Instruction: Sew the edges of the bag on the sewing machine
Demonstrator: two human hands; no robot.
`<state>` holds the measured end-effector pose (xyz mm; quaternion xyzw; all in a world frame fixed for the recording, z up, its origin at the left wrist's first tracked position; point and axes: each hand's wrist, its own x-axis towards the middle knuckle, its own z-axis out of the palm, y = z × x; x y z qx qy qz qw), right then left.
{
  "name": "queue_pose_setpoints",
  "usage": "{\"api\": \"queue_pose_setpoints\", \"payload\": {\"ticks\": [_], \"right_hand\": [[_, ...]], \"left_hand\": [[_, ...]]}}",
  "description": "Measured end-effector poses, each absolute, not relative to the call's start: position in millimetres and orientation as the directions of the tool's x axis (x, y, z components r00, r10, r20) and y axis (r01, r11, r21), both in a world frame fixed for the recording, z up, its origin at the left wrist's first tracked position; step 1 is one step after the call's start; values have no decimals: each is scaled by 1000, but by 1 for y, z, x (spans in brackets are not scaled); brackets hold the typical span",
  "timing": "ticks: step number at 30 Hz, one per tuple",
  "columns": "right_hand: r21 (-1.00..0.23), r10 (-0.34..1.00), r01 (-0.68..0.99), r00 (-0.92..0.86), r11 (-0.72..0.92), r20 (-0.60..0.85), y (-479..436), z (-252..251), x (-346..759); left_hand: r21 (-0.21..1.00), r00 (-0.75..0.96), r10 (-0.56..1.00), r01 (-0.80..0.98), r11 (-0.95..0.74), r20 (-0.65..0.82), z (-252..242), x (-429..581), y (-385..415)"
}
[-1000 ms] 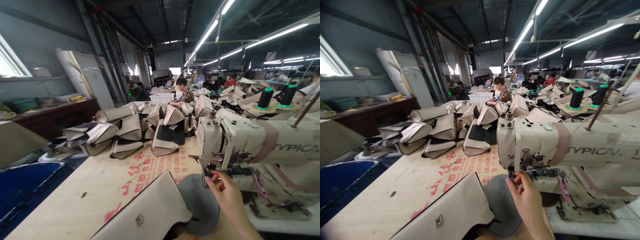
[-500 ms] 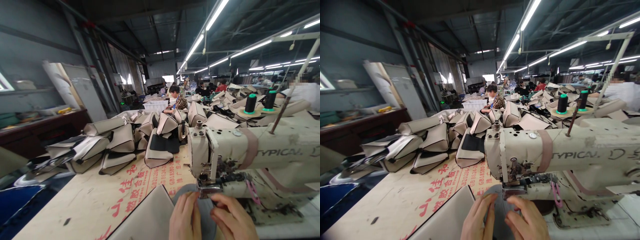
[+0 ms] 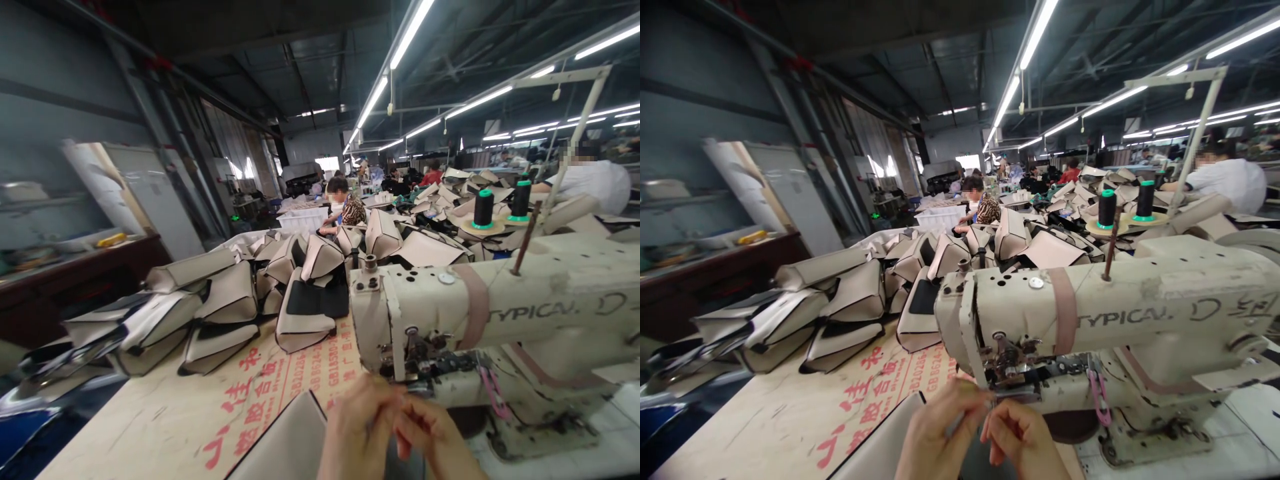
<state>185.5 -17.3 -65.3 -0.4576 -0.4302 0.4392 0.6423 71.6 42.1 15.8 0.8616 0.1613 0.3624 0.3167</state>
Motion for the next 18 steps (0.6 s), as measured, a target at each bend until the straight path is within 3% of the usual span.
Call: {"api": "queue_pose_setpoints", "payload": {"ticks": [3,5,6,11,13,16,18], "right_hand": [[-957,934,-143,294,252,202,-12,-53,192],[-965,927,-60,302,254,225,-10,-51,193],[-967,925,-35,304,251,229,-10,-52,192],[-960,922,-112,329,255,207,-16,-68,185],[-958,910,-116,361,262,205,-17,-70,184],[-958,897,-86,383,272,220,-13,-64,187],[-957,893,-70,383,282,235,-11,-61,189]], "left_hand": [[143,867,59,-14,-990,496,9,55,53],[-48,909,23,47,-998,417,10,45,56],[-60,917,61,92,-994,394,12,41,56],[150,827,347,313,-938,443,24,38,42],[32,868,297,311,-950,399,25,45,34],[-269,977,106,154,-951,186,28,54,28],[-353,991,92,121,-928,99,30,54,31]]}}
